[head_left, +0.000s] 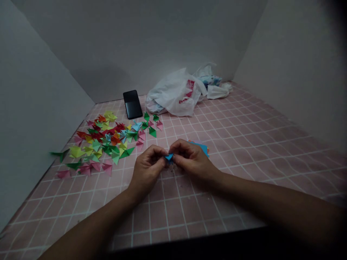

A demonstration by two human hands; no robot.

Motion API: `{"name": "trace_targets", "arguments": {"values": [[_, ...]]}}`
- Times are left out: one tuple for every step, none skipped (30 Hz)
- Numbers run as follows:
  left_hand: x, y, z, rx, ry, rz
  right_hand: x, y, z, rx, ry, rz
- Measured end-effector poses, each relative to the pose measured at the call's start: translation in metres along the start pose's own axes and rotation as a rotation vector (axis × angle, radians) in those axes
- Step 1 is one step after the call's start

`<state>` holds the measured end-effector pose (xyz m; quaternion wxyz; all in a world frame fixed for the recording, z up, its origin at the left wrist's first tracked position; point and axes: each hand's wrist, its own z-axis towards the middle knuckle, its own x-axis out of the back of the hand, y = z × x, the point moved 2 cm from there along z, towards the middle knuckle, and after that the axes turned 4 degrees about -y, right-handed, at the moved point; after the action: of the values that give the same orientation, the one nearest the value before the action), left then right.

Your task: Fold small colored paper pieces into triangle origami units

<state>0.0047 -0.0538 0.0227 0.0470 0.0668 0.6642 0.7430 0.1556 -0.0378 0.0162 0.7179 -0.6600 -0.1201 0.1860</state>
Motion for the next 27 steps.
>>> {"name": "trace_targets", "arguments": {"values": [[0.0, 0.001, 0.0, -0.026, -0.008, 0.02, 0.0, 0.0, 0.0, -0.003, 0.006, 0.005], [0.001, 0.002, -0.001, -0.053, -0.016, 0.045, 0.0, -0.001, 0.0, -0.011, 0.016, 0.011], [0.001, 0.003, -0.001, -0.077, -0.02, 0.071, 0.0, -0.001, -0.001, -0.024, 0.022, 0.025], [0.002, 0.004, -0.001, -0.098, -0.022, 0.099, 0.001, 0.0, -0.001, -0.041, 0.025, 0.048], [0.003, 0.005, -0.001, -0.118, -0.016, 0.129, 0.001, 0.0, -0.001, -0.057, 0.022, 0.074], [0.003, 0.006, -0.001, -0.14, -0.008, 0.162, 0.001, 0.001, -0.002, -0.069, 0.015, 0.1], [0.004, 0.006, -0.002, -0.168, 0.0, 0.199, 0.001, 0.002, -0.002, -0.078, 0.005, 0.119], [0.004, 0.007, -0.002, -0.202, 0.005, 0.24, 0.001, 0.002, -0.002, -0.085, -0.003, 0.128], [0.004, 0.008, -0.002, -0.242, 0.006, 0.28, 0.002, 0.003, -0.002, -0.091, -0.007, 0.125], [0.004, 0.008, -0.002, -0.278, 0.003, 0.313, 0.002, 0.004, -0.001, -0.099, -0.008, 0.111], [0.003, 0.008, -0.002, -0.304, -0.005, 0.335, 0.002, 0.004, -0.001, -0.106, -0.007, 0.096], [0.003, 0.008, -0.003, -0.311, -0.008, 0.338, 0.002, 0.005, -0.001, -0.11, -0.004, 0.084], [0.003, 0.008, -0.003, -0.293, -0.005, 0.319, 0.002, 0.004, -0.001, -0.108, 0.001, 0.077], [0.002, 0.007, -0.003, -0.255, 0.004, 0.279, 0.001, 0.004, -0.001, -0.101, 0.007, 0.073], [0.002, 0.006, -0.003, -0.201, 0.017, 0.224, 0.001, 0.003, -0.001, -0.092, 0.013, 0.07], [0.002, 0.005, -0.003, -0.144, 0.03, 0.161, 0.001, 0.002, -0.001, -0.083, 0.021, 0.065], [0.002, 0.003, -0.003, -0.094, 0.039, 0.098, 0.0, 0.001, -0.001, -0.074, 0.031, 0.058], [0.002, 0.003, -0.004, -0.055, 0.042, 0.042, 0.0, 0.001, -0.001, -0.067, 0.038, 0.05], [0.002, 0.002, -0.004, -0.029, 0.042, -0.001, 0.0, 0.0, -0.001, -0.059, 0.042, 0.046], [0.002, 0.001, -0.004, -0.008, 0.042, -0.031, 0.0, -0.001, -0.002, -0.051, 0.041, 0.043], [0.002, 0.001, -0.004, 0.012, 0.045, -0.049, -0.001, -0.001, -0.002, -0.043, 0.037, 0.039], [0.003, 0.0, -0.003, 0.028, 0.05, -0.057, -0.001, -0.001, -0.002, -0.036, 0.031, 0.031], [0.003, -0.001, -0.003, 0.042, 0.055, -0.057, -0.001, -0.001, -0.002, -0.031, 0.025, 0.021], [0.003, -0.002, -0.002, 0.052, 0.061, -0.053, -0.001, -0.001, -0.003, -0.028, 0.02, 0.01], [0.003, -0.003, -0.002, 0.058, 0.064, -0.05, -0.001, -0.001, -0.003, -0.024, 0.017, 0.001], [0.003, -0.003, -0.001, 0.061, 0.068, -0.051, 0.0, -0.001, -0.003, -0.02, 0.016, -0.005], [0.003, -0.003, 0.0, 0.06, 0.072, -0.054, 0.0, 0.0, -0.003, -0.013, 0.015, -0.006]]}}
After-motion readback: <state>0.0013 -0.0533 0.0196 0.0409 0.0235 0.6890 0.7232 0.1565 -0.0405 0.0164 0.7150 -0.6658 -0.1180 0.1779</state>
